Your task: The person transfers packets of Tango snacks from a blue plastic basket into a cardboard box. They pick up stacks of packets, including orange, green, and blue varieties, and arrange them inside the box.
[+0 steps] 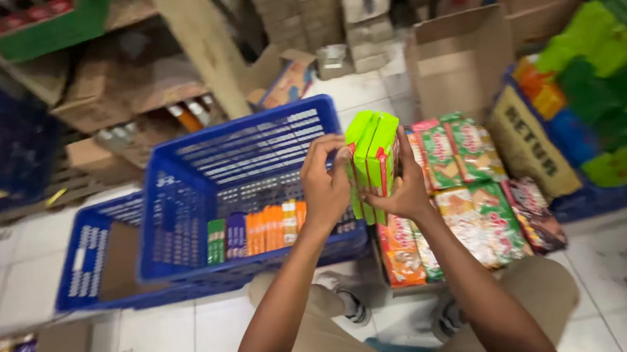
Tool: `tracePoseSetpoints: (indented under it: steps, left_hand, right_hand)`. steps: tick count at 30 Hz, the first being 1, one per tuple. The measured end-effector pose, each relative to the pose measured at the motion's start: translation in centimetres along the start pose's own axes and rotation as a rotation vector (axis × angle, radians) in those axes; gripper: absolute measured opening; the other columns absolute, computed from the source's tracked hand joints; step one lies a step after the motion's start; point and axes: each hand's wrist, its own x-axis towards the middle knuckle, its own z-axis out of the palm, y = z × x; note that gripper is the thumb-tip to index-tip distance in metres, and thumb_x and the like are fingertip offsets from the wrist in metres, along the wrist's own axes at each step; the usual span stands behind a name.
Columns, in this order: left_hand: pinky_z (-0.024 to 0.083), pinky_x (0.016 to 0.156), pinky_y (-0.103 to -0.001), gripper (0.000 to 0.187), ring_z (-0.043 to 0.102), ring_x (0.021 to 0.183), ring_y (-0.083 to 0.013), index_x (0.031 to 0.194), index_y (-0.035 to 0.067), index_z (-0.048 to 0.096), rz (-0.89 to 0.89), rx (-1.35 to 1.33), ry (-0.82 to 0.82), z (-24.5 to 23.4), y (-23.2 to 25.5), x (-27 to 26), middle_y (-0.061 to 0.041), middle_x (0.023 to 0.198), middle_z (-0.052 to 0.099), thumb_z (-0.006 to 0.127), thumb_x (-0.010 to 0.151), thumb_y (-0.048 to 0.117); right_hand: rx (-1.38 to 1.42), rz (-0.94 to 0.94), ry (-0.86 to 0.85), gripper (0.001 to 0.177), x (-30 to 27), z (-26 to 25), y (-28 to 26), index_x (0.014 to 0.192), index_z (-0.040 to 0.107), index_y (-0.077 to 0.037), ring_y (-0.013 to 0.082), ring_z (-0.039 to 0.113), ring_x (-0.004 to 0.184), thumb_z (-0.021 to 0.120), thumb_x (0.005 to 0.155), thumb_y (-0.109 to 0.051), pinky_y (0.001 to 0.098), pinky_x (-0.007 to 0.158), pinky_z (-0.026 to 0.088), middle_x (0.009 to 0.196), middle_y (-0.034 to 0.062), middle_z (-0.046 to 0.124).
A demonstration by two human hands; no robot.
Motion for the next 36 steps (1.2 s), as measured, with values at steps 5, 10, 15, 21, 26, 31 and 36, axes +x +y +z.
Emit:
tracePoseSetpoints:
  steps: [5, 10, 15, 21, 26, 31, 36]
  left_hand:
    - [0.053, 0.100, -0.056, 0.040, 0.057, 0.127, -0.0502, 0.133, -0.001, 0.058, -0.187, -0.071, -0.260, 5.4, -3.4, -4.6, -0.026, 0.134, 0.059, 0.066, 0.099, 0.019]
    - [0.040, 0.110, -0.058, 0.040, 0.057, 0.132, -0.0402, 0.123, 0.014, 0.070, -0.017, 0.424, -0.524, 8.3, -11.2, -11.6, -0.014, 0.132, 0.064, 0.077, 0.087, 0.028]
    - [0.020, 0.119, -0.070, 0.033, 0.048, 0.144, -0.0318, 0.110, 0.018, 0.076, -0.108, 0.792, -0.661, 8.7, -15.0, -15.8, -0.008, 0.130, 0.069, 0.075, 0.085, 0.040]
    - [0.023, 0.116, -0.073, 0.038, 0.045, 0.142, -0.0359, 0.108, 0.012, 0.073, -0.122, 0.799, -0.725, 8.4, -14.2, -15.0, -0.010, 0.128, 0.067, 0.064, 0.089, 0.044]
    - [0.022, 0.118, -0.073, 0.037, 0.047, 0.142, -0.0343, 0.105, 0.012, 0.073, -0.124, 0.860, -0.744, 8.3, -14.7, -15.8, -0.009, 0.125, 0.069, 0.066, 0.088, 0.043]
    - [0.024, 0.118, -0.072, 0.040, 0.051, 0.138, -0.0342, 0.106, 0.010, 0.073, -0.100, 0.889, -0.737, 8.3, -14.3, -15.5, -0.011, 0.122, 0.070, 0.072, 0.084, 0.043]
    - [0.028, 0.116, -0.070, 0.039, 0.057, 0.133, -0.0318, 0.103, 0.013, 0.071, -0.094, 0.894, -0.718, 8.3, -13.8, -15.2, -0.006, 0.115, 0.072, 0.071, 0.082, 0.047]
  right_hand:
    - [-0.100, 0.198, 0.175, 0.135, -3.1, -7.6, -0.6, 0.168, 0.017, -0.011, 0.0374, 0.072, 0.097, 0.093, 0.057, -0.004, 0.0484, 0.082, 0.061, 0.114, 0.0235, 0.068]
    - [-0.284, 0.372, 0.340, 0.133, -4.5, -16.7, 3.1, 0.166, 0.024, -0.006, 0.0406, 0.066, 0.112, 0.092, 0.052, -0.009, 0.0507, 0.094, 0.054, 0.128, 0.0302, 0.062]
    - [-1.003, 0.650, 0.267, 0.126, -3.8, -24.1, 8.2, 0.167, 0.028, -0.028, 0.0470, 0.068, 0.104, 0.091, 0.057, -0.037, 0.0544, 0.086, 0.058, 0.116, 0.0236, 0.058]
    - [-1.364, 0.728, 0.008, 0.105, 0.3, -26.9, 16.2, 0.166, 0.025, -0.037, 0.0494, 0.059, 0.086, 0.067, 0.074, -0.067, 0.0596, 0.071, 0.049, 0.115, 0.0259, 0.052]
    - [-1.476, 0.671, 0.020, 0.091, 1.5, -25.6, 21.8, 0.157, 0.040, -0.037, 0.0504, 0.053, 0.110, 0.077, 0.076, -0.056, 0.0627, 0.085, 0.048, 0.131, 0.0262, 0.046]
    - [-1.500, 0.723, -0.045, 0.081, 1.5, -26.1, 25.5, 0.152, 0.045, -0.029, 0.0525, 0.054, 0.103, 0.076, 0.080, -0.048, 0.0650, 0.084, 0.046, 0.139, 0.0292, 0.042]
    - [-1.229, 0.880, -0.154, 0.083, 0.2, -27.5, 26.6, 0.164, 0.033, -0.024, 0.0558, 0.052, 0.116, 0.046, 0.094, -0.067, 0.0647, 0.094, 0.044, 0.140, 0.0345, 0.044]
